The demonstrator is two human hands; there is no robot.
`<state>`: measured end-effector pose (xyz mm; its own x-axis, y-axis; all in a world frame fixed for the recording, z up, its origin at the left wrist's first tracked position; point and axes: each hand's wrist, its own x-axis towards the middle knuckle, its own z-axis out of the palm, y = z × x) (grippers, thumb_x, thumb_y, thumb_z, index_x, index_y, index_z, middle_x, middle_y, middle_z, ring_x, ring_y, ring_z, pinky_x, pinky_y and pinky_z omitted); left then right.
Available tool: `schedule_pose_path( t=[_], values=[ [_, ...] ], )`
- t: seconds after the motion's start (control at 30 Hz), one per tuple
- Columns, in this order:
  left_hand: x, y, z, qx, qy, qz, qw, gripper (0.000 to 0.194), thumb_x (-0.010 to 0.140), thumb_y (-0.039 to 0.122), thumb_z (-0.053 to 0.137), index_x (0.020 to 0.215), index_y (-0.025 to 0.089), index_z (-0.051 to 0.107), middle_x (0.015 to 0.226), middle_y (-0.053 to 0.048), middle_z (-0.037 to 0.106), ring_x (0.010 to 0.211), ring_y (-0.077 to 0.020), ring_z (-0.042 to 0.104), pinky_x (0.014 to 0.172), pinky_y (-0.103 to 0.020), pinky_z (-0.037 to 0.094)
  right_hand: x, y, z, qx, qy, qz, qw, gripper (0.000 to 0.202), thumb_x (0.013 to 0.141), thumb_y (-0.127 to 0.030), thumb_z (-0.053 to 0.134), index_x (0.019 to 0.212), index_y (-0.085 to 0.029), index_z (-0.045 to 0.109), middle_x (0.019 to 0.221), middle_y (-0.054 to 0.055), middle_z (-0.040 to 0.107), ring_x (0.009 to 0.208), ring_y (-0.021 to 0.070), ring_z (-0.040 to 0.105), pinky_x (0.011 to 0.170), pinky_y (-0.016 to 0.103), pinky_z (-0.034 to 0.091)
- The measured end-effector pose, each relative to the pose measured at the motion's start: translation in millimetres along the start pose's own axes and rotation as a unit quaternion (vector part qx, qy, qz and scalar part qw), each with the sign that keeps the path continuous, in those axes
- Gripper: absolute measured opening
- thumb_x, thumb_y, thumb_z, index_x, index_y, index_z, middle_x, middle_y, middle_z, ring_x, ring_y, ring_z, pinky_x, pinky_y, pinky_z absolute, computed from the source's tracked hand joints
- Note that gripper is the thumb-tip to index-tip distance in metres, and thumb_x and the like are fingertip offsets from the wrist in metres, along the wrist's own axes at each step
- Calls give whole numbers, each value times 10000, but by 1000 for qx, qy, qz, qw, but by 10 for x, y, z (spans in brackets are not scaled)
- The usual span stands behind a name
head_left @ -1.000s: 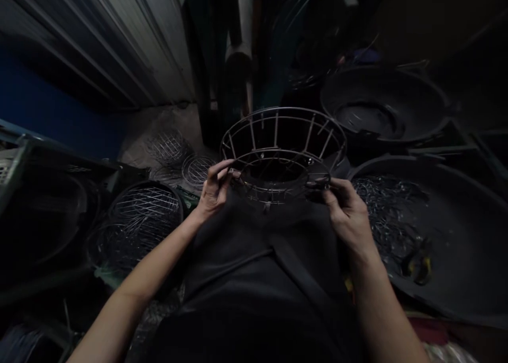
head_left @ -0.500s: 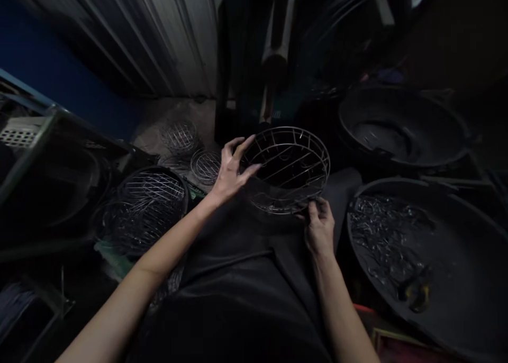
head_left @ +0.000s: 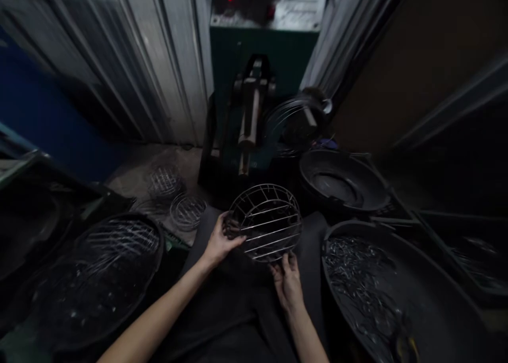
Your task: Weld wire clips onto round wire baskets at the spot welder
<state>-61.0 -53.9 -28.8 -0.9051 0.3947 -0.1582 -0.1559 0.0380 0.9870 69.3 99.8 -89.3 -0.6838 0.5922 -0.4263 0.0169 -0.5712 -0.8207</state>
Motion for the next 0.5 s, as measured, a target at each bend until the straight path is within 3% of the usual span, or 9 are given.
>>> schedule_pose_path(
  t=[0.1, 0.2, 0.3, 0.37, 0.43, 0.5],
  values=[
    [93, 224, -79, 116, -29, 75, 990, 723, 635, 302, 751, 1248, 224, 377, 968, -28, 584, 834, -148, 615, 769, -305, 524, -40, 94, 123, 53, -16, 25, 998, 482, 691, -517, 701, 1036, -306, 440, 1038, -11, 618, 850, 184, 671, 756, 373, 563],
    [145, 486, -137, 228, -55, 166, 958, 695, 638, 275, 728, 1251, 228, 403, 976, -18, 597, 876, -166, 620, 815, -323, 517, -48, 69, 124, 57, -30, 43, 997, 617, 666, -512, 728, 1147, -313, 396, 1086, 4, 617, 875, 210, 679, 822, 414, 534],
    [140, 738, -179, 321, -57, 257, 910, 678, 657, 216, 681, 1276, 230, 407, 1068, -32, 579, 969, -183, 597, 874, -328, 499, 67, -130, -62, -109, -16, -28, 993, 652, 735, -531, 642, 1264, -252, 382, 1094, 74, 626, 921, 250, 661, 860, 461, 501],
    [121, 861, -196, 382, -63, 314, 867, 678, 685, 172, 640, 1310, 229, 383, 1080, -42, 557, 973, -185, 584, 860, -321, 505, 227, -322, -216, -282, 22, -160, 946, 516, 798, -507, 542, 1209, -200, 491, 1089, 109, 630, 995, 266, 620, 925, 469, 451],
    [107, 935, -202, 447, -75, 372, 810, 696, 712, 137, 610, 1347, 236, 345, 1069, -51, 539, 968, -194, 574, 869, -346, 505, 413, -491, -319, -438, 64, -281, 851, 413, 820, -435, 488, 1127, -173, 580, 1148, 141, 604, 1106, 294, 544, 996, 485, 374],
    [105, 969, -203, 505, -83, 422, 749, 734, 727, 108, 591, 1384, 246, 295, 1083, -63, 524, 992, -211, 562, 945, -416, 469, 581, -590, -347, -559, 102, -326, 755, 393, 789, -338, 517, 1119, -145, 607, 1225, 179, 556, 1180, 340, 470, 1022, 523, 310]
  ],
)
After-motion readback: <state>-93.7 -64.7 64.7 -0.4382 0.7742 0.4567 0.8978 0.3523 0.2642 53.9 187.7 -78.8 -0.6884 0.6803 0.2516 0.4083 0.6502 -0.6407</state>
